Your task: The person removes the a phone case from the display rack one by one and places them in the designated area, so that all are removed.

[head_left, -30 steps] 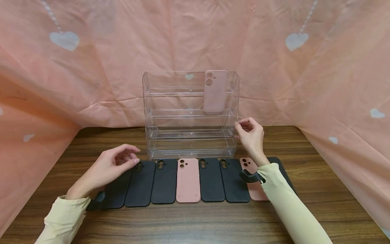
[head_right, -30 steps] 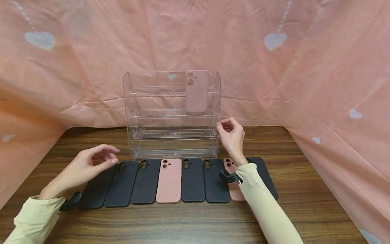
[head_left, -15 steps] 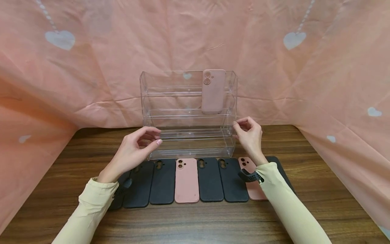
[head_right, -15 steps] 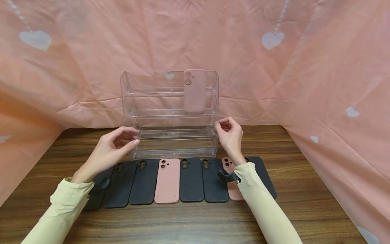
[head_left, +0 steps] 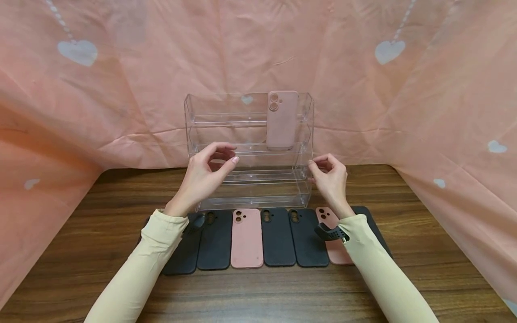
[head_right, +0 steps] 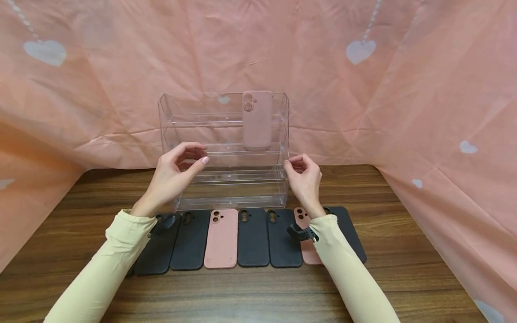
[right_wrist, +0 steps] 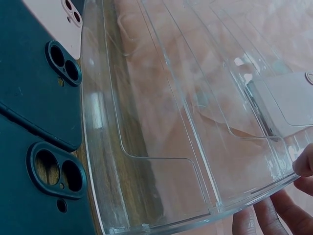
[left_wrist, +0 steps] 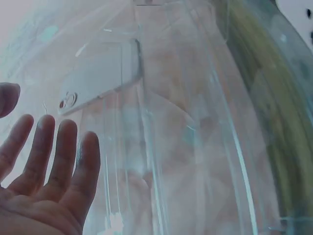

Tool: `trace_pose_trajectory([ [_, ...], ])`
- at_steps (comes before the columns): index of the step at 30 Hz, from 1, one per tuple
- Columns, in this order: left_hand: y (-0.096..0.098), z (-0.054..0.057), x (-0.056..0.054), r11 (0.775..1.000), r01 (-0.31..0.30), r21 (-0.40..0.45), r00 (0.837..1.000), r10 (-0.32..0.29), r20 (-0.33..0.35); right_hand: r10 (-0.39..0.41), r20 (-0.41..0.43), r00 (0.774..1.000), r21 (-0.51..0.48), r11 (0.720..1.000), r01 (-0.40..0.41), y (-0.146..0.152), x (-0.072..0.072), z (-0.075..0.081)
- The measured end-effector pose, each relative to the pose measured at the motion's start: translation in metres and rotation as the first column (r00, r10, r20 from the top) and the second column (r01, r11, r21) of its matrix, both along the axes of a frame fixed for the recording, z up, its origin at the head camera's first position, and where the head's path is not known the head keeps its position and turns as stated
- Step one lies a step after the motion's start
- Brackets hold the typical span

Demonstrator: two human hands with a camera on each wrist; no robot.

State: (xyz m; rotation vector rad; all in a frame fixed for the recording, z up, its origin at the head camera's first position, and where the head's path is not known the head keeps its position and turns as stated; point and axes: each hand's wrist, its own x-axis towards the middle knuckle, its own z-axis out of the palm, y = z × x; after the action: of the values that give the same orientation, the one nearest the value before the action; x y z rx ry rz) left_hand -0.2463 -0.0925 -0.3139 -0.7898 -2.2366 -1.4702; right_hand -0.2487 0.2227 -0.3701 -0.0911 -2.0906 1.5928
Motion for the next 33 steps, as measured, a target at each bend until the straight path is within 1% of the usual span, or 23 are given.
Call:
trace_pose_trajectory([
  [3,0.009,0.008,-0.007,1.0,-0.01,0.012,1.0,0.01,-0.008,-0.001,0.001,1.0,0.002,1.0,0.001,0.0,-0.001,0.002],
  [7,0.019,0.015,-0.016,0.999,-0.011,0.044,1.0,0.012,-0.015,0.004,0.005,1.0,-0.003,1.0,-0.004,-0.001,-0.001,0.001],
  [10,0.028,0.018,-0.023,0.998,-0.01,0.062,1.0,0.012,-0.02,0.005,0.006,1.0,-0.001,1.0,-0.005,-0.001,-0.001,0.001],
  [12,0.033,0.019,-0.028,0.997,-0.02,0.069,1.0,0.021,-0.014,0.007,0.006,1.0,0.002,1.0,-0.007,-0.001,-0.001,0.001],
  [16,0.044,0.018,-0.038,0.996,-0.044,0.072,0.999,0.044,-0.004,0.014,0.006,1.0,0.0,1.0,-0.014,0.001,0.001,0.001],
  [18,0.05,0.017,-0.043,0.996,-0.049,0.072,0.999,0.049,-0.002,0.013,0.021,1.0,0.004,1.0,-0.013,-0.001,0.006,0.008],
  [21,0.058,0.016,-0.05,0.996,-0.055,0.068,0.999,0.055,0.001,0.015,0.028,0.999,0.001,1.0,-0.015,0.0,0.007,0.008],
  [23,0.063,0.015,-0.053,0.996,-0.057,0.064,0.998,0.056,0.012,0.015,0.042,0.999,-0.002,1.0,-0.015,0.0,0.009,0.011],
  [25,0.069,0.015,-0.057,0.996,-0.069,0.058,0.997,0.068,0.022,0.018,0.042,0.999,-0.007,1.0,-0.018,0.001,0.008,0.01],
  [28,0.077,0.015,-0.063,0.995,-0.09,0.044,0.995,0.089,0.039,0.019,0.055,0.998,-0.005,1.0,-0.019,0.0,0.013,0.019],
  [29,0.079,0.015,-0.065,0.995,-0.096,0.04,0.995,0.094,0.042,0.017,0.056,0.998,-0.002,1.0,-0.016,0.0,0.013,0.019],
  [33,0.091,0.017,-0.071,0.995,-0.102,0.014,0.994,0.101,0.052,0.006,0.04,0.999,-0.007,1.0,-0.006,0.007,0.009,0.012],
])
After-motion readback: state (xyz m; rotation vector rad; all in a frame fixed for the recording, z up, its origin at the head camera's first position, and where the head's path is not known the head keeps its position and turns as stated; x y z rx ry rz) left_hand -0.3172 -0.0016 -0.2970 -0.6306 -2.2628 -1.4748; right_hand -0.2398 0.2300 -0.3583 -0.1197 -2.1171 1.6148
